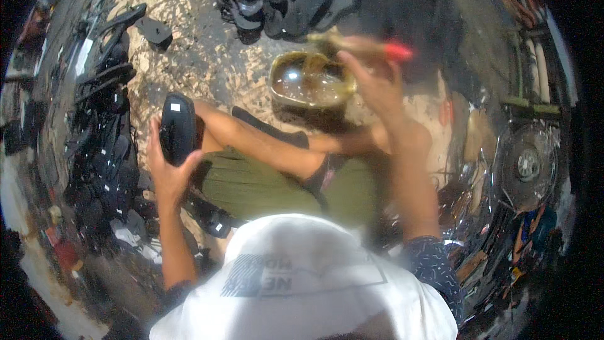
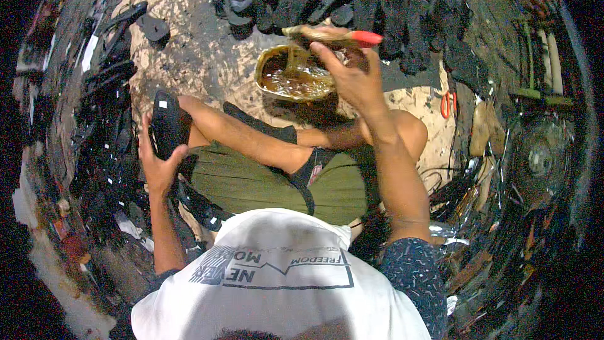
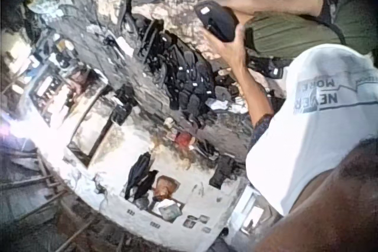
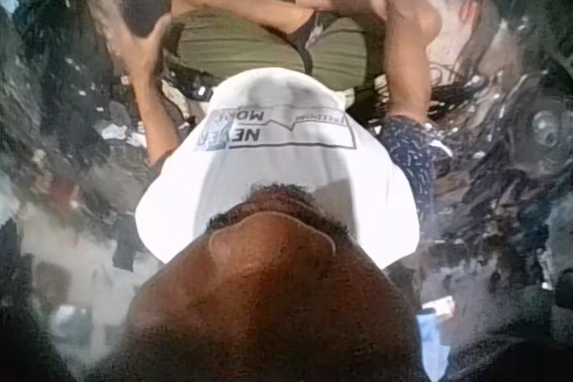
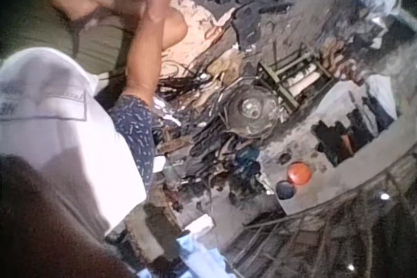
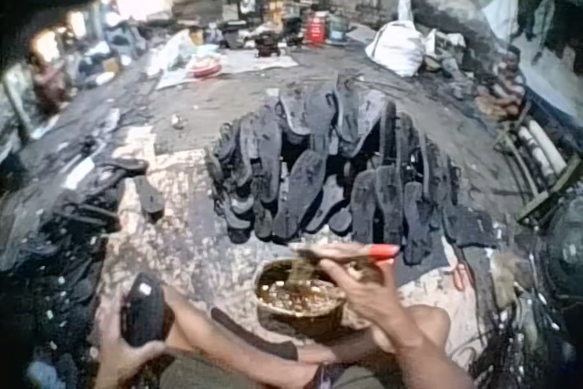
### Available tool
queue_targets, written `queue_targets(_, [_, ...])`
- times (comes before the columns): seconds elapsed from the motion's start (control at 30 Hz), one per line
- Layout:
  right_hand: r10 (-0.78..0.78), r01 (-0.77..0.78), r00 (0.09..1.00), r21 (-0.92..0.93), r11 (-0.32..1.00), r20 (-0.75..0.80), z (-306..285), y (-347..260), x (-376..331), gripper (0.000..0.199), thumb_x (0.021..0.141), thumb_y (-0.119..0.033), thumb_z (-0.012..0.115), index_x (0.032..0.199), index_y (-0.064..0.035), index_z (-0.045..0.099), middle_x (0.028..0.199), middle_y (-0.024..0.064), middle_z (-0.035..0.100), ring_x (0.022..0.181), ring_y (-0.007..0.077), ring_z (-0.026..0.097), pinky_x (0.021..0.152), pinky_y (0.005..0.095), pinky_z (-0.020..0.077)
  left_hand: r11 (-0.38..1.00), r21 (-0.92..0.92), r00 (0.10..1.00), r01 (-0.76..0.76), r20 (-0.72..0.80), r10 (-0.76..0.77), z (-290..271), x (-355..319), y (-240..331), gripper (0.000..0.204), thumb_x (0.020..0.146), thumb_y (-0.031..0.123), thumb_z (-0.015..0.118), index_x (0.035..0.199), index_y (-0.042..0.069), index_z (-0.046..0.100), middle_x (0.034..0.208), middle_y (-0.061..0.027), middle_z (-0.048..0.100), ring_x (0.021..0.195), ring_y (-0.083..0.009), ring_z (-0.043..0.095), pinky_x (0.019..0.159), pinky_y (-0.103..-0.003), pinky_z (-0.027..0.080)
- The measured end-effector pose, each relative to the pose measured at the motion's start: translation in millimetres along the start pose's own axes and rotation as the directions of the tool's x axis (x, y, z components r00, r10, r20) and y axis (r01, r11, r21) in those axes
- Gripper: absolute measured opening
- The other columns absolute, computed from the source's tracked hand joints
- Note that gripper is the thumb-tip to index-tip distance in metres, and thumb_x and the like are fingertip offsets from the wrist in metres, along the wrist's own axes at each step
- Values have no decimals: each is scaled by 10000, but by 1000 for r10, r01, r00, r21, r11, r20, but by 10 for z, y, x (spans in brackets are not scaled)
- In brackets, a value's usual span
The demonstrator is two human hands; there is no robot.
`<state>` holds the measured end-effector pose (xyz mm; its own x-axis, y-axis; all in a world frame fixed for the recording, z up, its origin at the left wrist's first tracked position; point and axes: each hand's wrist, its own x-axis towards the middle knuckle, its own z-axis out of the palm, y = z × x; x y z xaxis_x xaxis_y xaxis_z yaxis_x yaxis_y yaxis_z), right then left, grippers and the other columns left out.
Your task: The person sits on the floor and repeatedly paints black sandals with a brush dipped in a small container of liquid. They handle each sandal one at a time, applying the liquid to the surface and then placing the sandal back on the floor.
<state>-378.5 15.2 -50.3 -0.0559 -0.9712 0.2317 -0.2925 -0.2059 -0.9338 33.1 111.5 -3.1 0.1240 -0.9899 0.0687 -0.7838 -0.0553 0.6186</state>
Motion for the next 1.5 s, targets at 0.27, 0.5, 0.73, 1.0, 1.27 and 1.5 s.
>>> queue_targets(0.27, [165,-283,915,-292,914,-369,-754,-865,-209,258,867,-229,721,1068,-70,684,949,92,689,857,198,632,772,340,505,865,-477,988,154,102,-120,9,453,381,588,800,359,733,1239,4,569,1163,-148,630,1004,-264,625,931,-384,489])
queue_targets(0.5, [205,-228,974,375,898,100,721,-1400,-379,308,875,-202,727,1100,-3,658,1102,113,646,1031,204,610,892,345,476,-327,-859,914,394,329,239,641,-31,1157,512,928,434,490,1269,56,547,1201,-118,625,1062,-249,623,920,-393,515])
queue_targets(0.73, [-266,265,963,-16,964,-40,839,-1378,-446,229,848,-133,725,1058,-64,664,1028,132,672,955,309,646,835,397,508,-349,-884,943,312,332,4,739,-132,1295,522,917,468,487,1261,81,553,1251,-80,605,1126,-235,583,1011,-410,446])
queue_targets(1.0, [-291,289,954,-28,957,-74,726,-1290,-378,207,869,-148,699,1048,-47,675,1020,131,656,985,285,632,854,382,499,-330,-867,928,373,353,123,887,-78,1264,570,956,501,400,1290,56,520,1204,-117,603,1118,-260,569,988,-406,458])
queue_targets(1.27, [-42,76,992,-302,950,118,564,-695,-151,302,860,-305,698,1052,-72,689,1010,167,689,914,348,652,830,424,506,-295,-824,873,483,481,86,801,-168,1065,657,940,562,414,1313,31,517,1231,-158,602,1060,-259,613,895,-386,527])
queue_targets(1.5, [268,13,914,-683,731,304,650,429,124,357,826,-334,720,1059,-67,676,866,195,693,883,387,661,781,490,511,-196,-733,748,652,663,10,552,-693,807,702,940,542,491,1403,21,413,1244,-142,584,1007,-226,627,853,-341,537])
